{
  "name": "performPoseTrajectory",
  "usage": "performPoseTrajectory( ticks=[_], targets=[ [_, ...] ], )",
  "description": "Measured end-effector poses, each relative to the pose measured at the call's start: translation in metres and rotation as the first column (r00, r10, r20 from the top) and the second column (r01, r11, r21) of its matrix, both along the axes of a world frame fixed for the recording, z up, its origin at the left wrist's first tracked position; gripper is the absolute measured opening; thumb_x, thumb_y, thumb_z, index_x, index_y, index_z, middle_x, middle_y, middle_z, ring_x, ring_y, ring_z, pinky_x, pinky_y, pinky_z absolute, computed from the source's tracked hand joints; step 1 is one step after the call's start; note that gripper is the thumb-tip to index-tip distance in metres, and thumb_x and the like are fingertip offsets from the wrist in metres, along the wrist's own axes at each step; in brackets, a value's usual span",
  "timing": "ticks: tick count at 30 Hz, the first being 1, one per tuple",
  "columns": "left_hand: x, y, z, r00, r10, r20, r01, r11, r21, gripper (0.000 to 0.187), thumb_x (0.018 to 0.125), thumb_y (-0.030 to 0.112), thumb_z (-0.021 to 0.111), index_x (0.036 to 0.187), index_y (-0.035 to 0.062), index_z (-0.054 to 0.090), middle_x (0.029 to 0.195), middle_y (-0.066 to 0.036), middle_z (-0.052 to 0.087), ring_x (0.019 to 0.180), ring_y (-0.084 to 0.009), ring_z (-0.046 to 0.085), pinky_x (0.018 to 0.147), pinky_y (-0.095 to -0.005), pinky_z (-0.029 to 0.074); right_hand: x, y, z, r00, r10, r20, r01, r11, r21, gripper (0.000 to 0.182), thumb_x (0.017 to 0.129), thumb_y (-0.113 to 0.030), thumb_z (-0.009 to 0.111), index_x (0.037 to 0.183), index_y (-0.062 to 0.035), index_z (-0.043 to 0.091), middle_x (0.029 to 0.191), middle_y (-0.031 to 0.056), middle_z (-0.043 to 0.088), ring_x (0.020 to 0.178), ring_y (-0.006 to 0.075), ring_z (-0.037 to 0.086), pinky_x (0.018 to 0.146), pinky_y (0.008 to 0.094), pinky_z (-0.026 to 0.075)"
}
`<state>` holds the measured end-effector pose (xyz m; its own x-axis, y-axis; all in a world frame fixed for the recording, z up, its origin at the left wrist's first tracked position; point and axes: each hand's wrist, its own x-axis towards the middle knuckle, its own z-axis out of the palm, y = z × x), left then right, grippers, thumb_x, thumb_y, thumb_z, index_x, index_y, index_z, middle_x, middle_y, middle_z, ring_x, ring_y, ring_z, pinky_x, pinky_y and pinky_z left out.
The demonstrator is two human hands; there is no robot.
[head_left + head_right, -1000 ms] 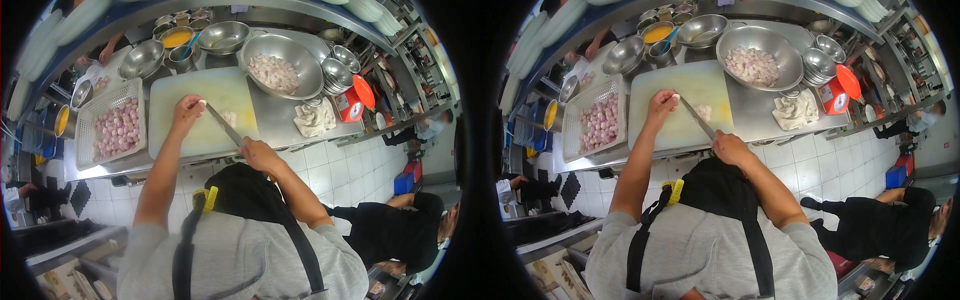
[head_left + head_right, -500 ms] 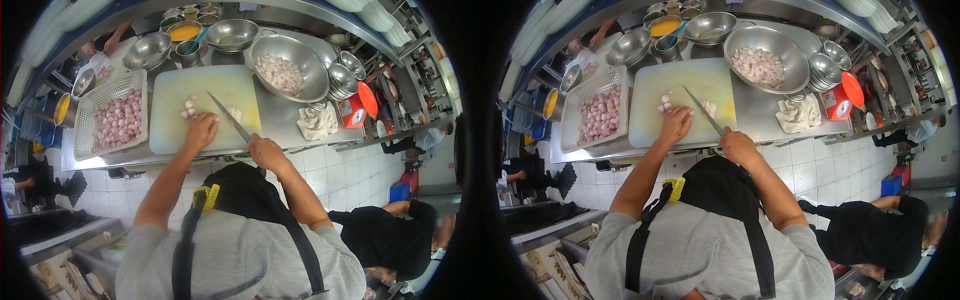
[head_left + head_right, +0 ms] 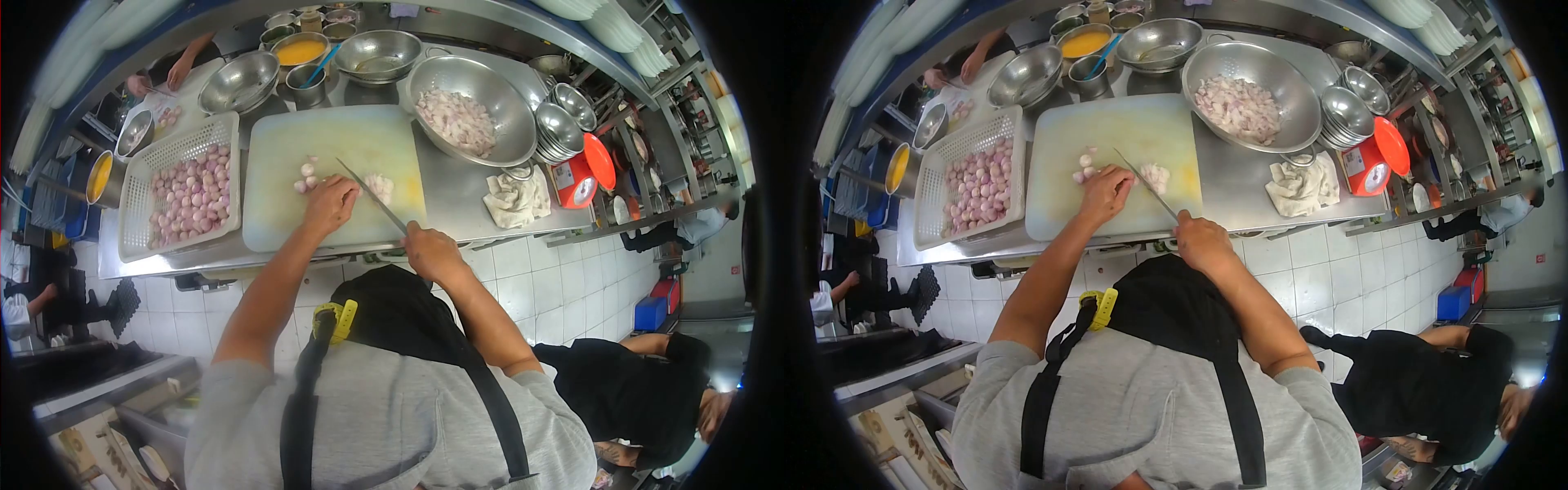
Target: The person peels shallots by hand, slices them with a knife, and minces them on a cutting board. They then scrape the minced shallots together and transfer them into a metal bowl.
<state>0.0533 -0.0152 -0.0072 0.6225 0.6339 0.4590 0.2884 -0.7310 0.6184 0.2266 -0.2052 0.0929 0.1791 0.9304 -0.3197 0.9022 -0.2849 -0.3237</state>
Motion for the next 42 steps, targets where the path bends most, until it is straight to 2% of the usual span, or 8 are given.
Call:
performPoseTrajectory(
  ticks=[7,14,19,23,26,32,35,42],
  targets=[
    [0.000,-0.001,0.002,1.000,0.010,0.007,-0.010,1.000,0.013,0.007,0.090,0.005,0.067,0.096,0.0068,0.070,0.089,-0.011,0.066,0.081,-0.0327,0.065,0.070,-0.0423,0.051,-0.007,-0.016,0.022,1.000,0.030,0.009,-0.030,0.999,0.019,0.022,0.102,-0.020,0.055,0.106,0.0017,0.056,0.085,0.0261,0.072,0.085,0.0455,0.072,0.079,0.0555,0.056],
    [0.003,-0.002,0.001,0.998,0.003,0.058,-0.004,1.000,0.012,0.007,0.090,0.008,0.067,0.097,0.0064,0.069,0.090,-0.012,0.065,0.084,-0.0365,0.064,0.073,-0.0469,0.051,-0.003,-0.001,-0.008,1.000,0.010,0.007,-0.010,1.000,0.010,0.023,0.103,-0.021,0.054,0.106,0.0012,0.056,0.086,0.0276,0.072,0.087,0.0464,0.072,0.081,0.0570,0.055],
    [0.002,0.001,0.000,0.999,0.028,0.017,-0.029,0.999,0.026,0.008,0.088,0.006,0.067,0.096,0.0062,0.069,0.090,-0.012,0.066,0.084,-0.0346,0.065,0.072,-0.0448,0.051,-0.009,-0.014,0.028,1.000,0.013,0.016,-0.012,0.997,-0.077,0.025,0.103,-0.023,0.054,0.108,0.0016,0.056,0.090,0.0282,0.072,0.092,0.0471,0.071,0.084,0.0572,0.055],
    [0.004,-0.001,-0.002,0.999,0.023,0.043,-0.025,0.999,0.040,0.009,0.087,0.005,0.067,0.096,0.0068,0.069,0.090,-0.011,0.066,0.084,-0.0338,0.065,0.073,-0.0439,0.052,-0.004,0.002,0.001,1.000,0.012,0.002,-0.012,0.998,-0.066,0.026,0.104,-0.024,0.054,0.109,0.0019,0.055,0.093,0.0283,0.072,0.095,0.0468,0.071,0.085,0.0571,0.054],
    [0.002,-0.002,0.001,1.000,0.019,0.011,-0.019,1.000,0.023,0.007,0.088,0.009,0.068,0.094,0.0066,0.069,0.090,-0.013,0.065,0.087,-0.0366,0.064,0.074,-0.0482,0.051,-0.010,0.003,0.022,1.000,0.004,0.010,-0.003,0.996,-0.090,0.026,0.104,-0.024,0.054,0.109,0.0018,0.055,0.093,0.0284,0.072,0.095,0.0471,0.071,0.085,0.0571,0.054],
    [0.004,-0.001,-0.004,0.999,0.021,0.041,-0.022,0.999,0.037,0.006,0.088,0.008,0.067,0.094,0.0069,0.068,0.088,-0.013,0.065,0.085,-0.0369,0.064,0.074,-0.0477,0.050,-0.003,-0.002,0.001,1.000,0.028,-0.005,-0.028,0.999,-0.033,0.025,0.103,-0.023,0.055,0.108,0.0018,0.055,0.093,0.0279,0.072,0.094,0.0468,0.071,0.085,0.0572,0.054],
    [0.001,0.000,-0.003,1.000,0.017,0.022,-0.017,1.000,-0.006,0.007,0.088,0.005,0.067,0.094,0.0066,0.070,0.088,-0.011,0.067,0.084,-0.0329,0.065,0.072,-0.0435,0.051,-0.009,-0.003,0.021,1.000,0.027,0.008,-0.027,0.998,-0.052,0.024,0.103,-0.022,0.056,0.108,0.0016,0.055,0.093,0.0277,0.072,0.093,0.0465,0.071,0.084,0.0571,0.054],
    [0.001,0.001,-0.004,0.999,0.028,0.026,-0.029,0.999,0.019,0.004,0.089,0.005,0.065,0.093,0.0056,0.068,0.087,-0.012,0.065,0.083,-0.0345,0.064,0.072,-0.0453,0.050,-0.006,-0.005,0.015,1.000,0.022,-0.016,-0.023,0.998,-0.053,0.023,0.103,-0.022,0.055,0.108,0.0010,0.055,0.092,0.0280,0.072,0.093,0.0471,0.071,0.083,0.0587,0.054]
  ],
)
